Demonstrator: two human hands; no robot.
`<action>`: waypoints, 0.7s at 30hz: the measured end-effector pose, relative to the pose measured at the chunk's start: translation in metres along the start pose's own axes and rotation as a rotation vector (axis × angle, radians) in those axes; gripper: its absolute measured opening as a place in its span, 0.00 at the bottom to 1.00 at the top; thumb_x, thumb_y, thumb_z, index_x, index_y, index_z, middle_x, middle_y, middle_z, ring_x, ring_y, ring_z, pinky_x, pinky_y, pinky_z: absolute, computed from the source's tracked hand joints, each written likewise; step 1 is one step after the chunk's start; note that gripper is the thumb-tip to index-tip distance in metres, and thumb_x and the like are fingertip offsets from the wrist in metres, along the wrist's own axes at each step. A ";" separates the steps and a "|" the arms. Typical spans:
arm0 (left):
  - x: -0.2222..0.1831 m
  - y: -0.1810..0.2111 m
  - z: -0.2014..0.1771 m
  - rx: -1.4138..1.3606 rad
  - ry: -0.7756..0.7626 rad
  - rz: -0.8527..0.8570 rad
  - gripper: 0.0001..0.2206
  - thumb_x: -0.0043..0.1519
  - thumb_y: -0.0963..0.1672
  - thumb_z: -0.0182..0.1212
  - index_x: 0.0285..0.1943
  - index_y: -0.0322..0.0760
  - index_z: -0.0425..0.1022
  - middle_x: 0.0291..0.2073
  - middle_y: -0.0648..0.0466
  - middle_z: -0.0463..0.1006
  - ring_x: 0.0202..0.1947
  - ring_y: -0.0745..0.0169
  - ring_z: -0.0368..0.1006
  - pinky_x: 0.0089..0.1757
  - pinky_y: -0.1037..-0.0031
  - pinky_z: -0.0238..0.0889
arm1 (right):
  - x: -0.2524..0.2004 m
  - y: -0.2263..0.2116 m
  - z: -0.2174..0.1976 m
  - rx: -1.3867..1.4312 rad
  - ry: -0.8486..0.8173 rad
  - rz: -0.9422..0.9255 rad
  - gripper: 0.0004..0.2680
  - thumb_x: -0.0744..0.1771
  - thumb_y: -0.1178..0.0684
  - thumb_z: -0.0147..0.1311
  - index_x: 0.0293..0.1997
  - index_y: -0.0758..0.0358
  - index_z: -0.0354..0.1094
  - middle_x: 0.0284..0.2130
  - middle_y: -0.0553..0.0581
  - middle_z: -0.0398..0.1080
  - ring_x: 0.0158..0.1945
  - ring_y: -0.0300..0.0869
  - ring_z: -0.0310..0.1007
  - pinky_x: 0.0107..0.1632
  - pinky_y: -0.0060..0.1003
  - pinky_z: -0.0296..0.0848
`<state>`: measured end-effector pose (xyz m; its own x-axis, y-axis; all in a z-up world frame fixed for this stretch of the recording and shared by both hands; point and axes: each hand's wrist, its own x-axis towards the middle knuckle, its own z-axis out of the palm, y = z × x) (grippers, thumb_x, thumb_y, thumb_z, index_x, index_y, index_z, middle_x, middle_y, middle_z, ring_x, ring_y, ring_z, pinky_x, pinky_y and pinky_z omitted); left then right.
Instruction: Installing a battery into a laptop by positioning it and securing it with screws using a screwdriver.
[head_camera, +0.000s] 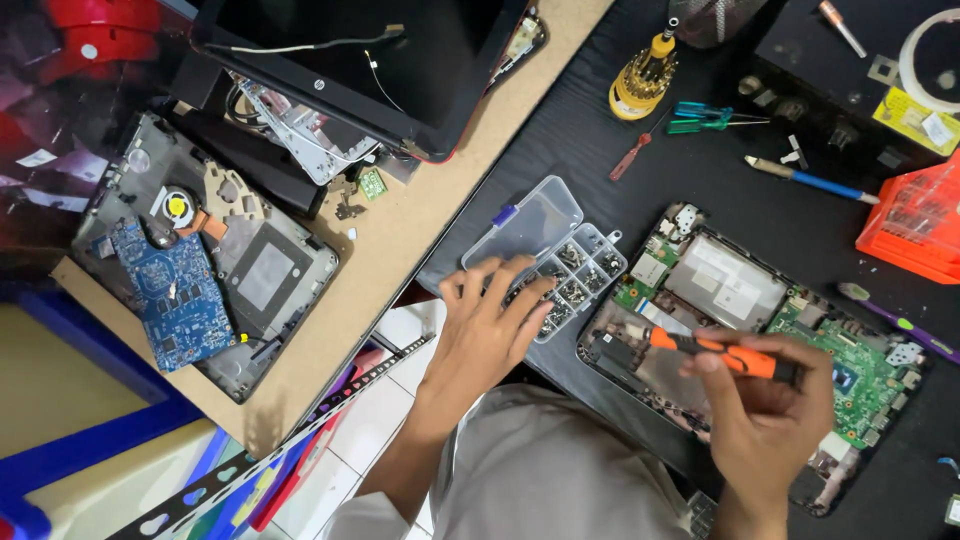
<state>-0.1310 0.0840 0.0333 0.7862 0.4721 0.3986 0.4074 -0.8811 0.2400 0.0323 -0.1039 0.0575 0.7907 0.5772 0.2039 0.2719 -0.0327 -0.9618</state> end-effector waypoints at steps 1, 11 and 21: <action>0.000 -0.001 0.002 -0.001 0.000 0.000 0.09 0.69 0.47 0.60 0.56 0.49 0.74 0.59 0.57 0.70 0.53 0.53 0.65 0.45 0.60 0.54 | 0.005 -0.004 0.004 -0.001 0.000 0.000 0.10 0.70 0.68 0.54 0.52 0.74 0.54 0.39 0.77 0.70 0.47 0.56 0.79 0.44 0.44 0.87; 0.001 -0.002 0.008 0.064 -0.110 -0.025 0.13 0.66 0.47 0.56 0.59 0.50 0.72 0.57 0.50 0.67 0.50 0.49 0.64 0.39 0.55 0.57 | 0.030 -0.027 0.021 -0.110 -0.106 -0.033 0.11 0.70 0.67 0.55 0.53 0.73 0.53 0.44 0.79 0.73 0.36 0.49 0.79 0.35 0.30 0.75; 0.002 -0.008 0.006 0.057 -0.151 -0.028 0.16 0.69 0.50 0.55 0.64 0.50 0.70 0.57 0.49 0.67 0.44 0.47 0.63 0.38 0.57 0.57 | 0.062 -0.019 0.025 -0.064 -0.348 -0.101 0.16 0.70 0.66 0.48 0.61 0.64 0.43 0.44 0.83 0.71 0.45 0.59 0.79 0.48 0.47 0.82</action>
<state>-0.1296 0.0915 0.0266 0.8336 0.4906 0.2537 0.4523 -0.8700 0.1964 0.0629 -0.0471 0.0838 0.5271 0.8229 0.2123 0.3819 -0.0061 -0.9242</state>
